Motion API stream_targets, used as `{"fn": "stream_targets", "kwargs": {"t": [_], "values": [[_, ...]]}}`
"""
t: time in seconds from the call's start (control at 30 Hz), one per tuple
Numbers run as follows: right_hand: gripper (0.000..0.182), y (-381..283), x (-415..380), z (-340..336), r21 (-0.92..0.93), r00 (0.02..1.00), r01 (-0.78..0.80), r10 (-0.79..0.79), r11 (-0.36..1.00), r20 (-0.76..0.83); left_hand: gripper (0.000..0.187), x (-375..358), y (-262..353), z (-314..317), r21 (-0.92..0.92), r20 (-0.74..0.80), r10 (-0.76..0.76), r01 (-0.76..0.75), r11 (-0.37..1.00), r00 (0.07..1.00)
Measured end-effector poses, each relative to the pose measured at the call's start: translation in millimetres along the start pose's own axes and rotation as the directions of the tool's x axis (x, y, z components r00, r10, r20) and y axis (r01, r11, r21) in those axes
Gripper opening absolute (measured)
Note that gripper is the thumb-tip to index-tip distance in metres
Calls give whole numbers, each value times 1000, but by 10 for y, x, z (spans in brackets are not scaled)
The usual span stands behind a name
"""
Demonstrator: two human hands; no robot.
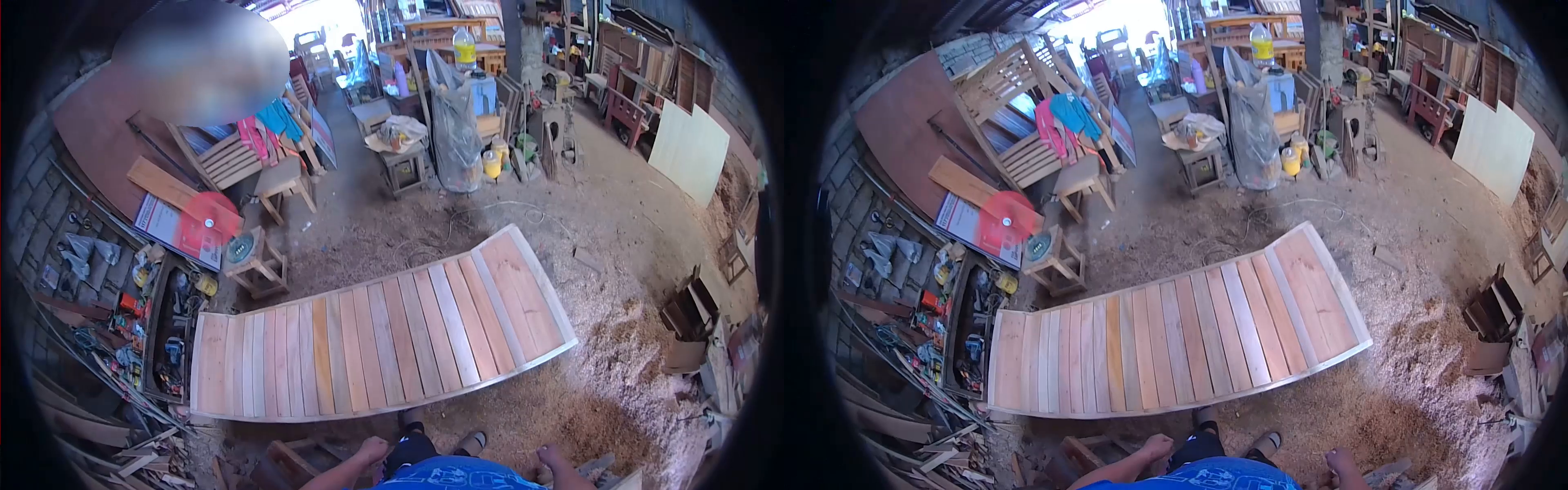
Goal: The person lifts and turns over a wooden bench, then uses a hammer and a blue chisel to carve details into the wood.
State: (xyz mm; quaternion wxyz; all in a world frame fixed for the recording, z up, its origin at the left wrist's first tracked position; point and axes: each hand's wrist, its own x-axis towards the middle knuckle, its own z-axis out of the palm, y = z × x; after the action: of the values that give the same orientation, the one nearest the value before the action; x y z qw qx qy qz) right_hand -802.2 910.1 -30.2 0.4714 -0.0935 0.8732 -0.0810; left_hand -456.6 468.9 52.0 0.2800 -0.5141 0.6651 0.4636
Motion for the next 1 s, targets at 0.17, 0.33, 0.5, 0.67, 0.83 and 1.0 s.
{"fn": "stream_targets", "kwargs": {"t": [0.17, 0.33, 0.5, 0.67, 0.83, 1.0], "values": [[33, -8, 98, -260, 165, 990, 13, 10, 986, -142, 36, 330, 13, 195, 285, -554, 420, -310, 907, 719], [33, -338, -359, -386, 188, 980, 10, 27, 982, -195, 40, 398, -53, -14, 314, 55, 186, -194, 930, 981], [26, -117, -108, 100, 168, 994, -75, 88, 983, -67, 34, 593, -312, -260, 372, 106, 123, -154, 915, 987], [34, -491, -567, 256, 76, 992, -39, 48, 996, -114, 33, 1434, -830, -576, 117, 62, 84, -91, 989, 995], [37, -928, -519, 251, 1, 957, 12, -12, 1000, -290, 28, 1159, -211, -1232, 351, 79, 229, -242, 904, 970], [36, -1534, -954, -137, 219, 967, -27, 81, 975, -242, 33, 1614, -39, -1359, 190, 20, 160, -161, 969, 987]]}}
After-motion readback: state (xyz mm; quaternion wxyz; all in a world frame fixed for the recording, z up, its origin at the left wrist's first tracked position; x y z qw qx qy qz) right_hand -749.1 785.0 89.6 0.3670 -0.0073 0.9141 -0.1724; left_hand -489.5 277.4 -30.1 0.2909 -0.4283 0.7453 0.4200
